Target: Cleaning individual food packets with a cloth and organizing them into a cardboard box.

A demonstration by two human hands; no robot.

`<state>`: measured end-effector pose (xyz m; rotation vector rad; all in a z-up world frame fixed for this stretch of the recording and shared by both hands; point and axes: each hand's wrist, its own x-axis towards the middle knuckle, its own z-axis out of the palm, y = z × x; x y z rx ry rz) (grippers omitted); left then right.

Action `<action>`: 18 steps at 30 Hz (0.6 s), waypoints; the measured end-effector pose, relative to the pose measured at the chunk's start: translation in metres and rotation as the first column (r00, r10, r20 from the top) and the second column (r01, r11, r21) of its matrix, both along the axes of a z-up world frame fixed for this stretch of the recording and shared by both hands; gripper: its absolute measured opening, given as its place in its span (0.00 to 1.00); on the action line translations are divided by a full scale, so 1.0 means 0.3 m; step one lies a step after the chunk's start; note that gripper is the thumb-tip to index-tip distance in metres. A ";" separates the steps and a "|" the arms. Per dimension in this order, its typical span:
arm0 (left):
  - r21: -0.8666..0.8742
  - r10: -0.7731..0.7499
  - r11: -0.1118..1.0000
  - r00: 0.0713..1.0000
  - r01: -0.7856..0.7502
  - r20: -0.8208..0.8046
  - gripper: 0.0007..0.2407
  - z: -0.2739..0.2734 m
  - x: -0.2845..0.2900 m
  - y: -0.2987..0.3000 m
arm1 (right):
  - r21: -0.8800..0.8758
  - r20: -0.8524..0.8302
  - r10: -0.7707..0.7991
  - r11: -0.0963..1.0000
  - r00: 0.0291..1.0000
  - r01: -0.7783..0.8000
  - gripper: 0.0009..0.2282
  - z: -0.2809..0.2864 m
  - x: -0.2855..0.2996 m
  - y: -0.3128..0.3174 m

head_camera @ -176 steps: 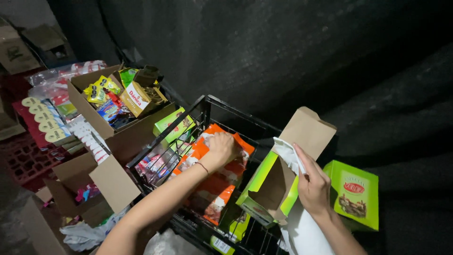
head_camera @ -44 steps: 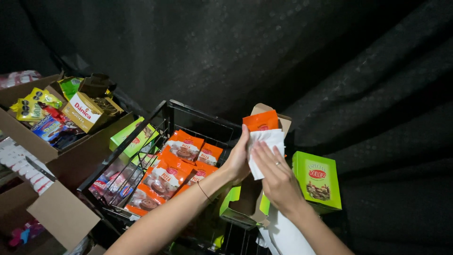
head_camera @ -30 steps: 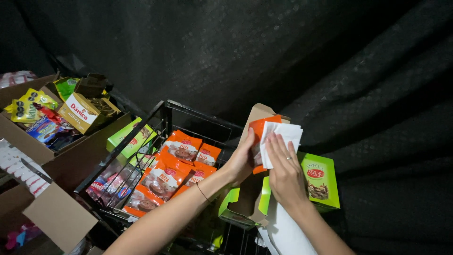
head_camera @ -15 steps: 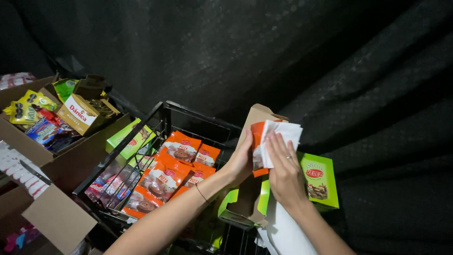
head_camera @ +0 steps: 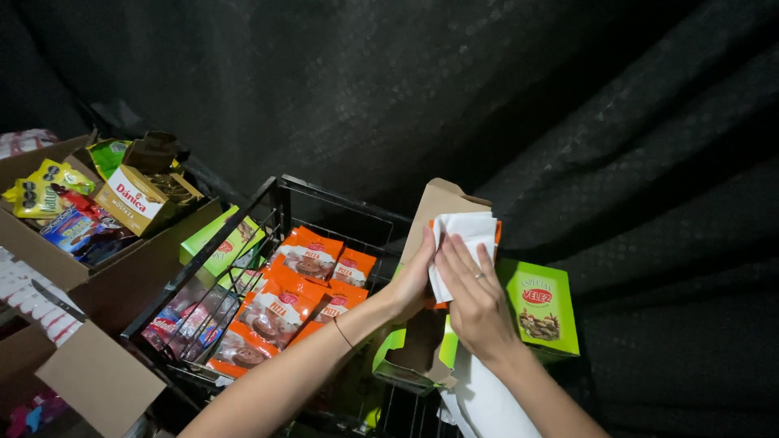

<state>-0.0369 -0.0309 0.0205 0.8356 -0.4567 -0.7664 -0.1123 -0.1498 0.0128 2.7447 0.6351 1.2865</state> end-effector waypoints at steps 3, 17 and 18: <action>0.115 -0.059 0.992 0.998 0.060 -0.011 0.42 0.086 -0.052 0.027 | 0.000 -0.037 0.010 1.000 0.999 -0.010 0.29 0.000 -0.001 -0.004; -0.147 0.082 0.986 0.997 -0.083 -0.014 0.18 -0.190 0.110 -0.122 | 0.089 -0.065 -0.152 0.983 0.986 0.158 0.29 0.038 -0.001 -0.017; -0.142 0.094 0.983 0.988 -0.112 -0.124 0.19 -0.235 0.134 -0.149 | 0.109 -0.051 -0.156 0.981 0.987 0.160 0.28 0.038 -0.003 -0.019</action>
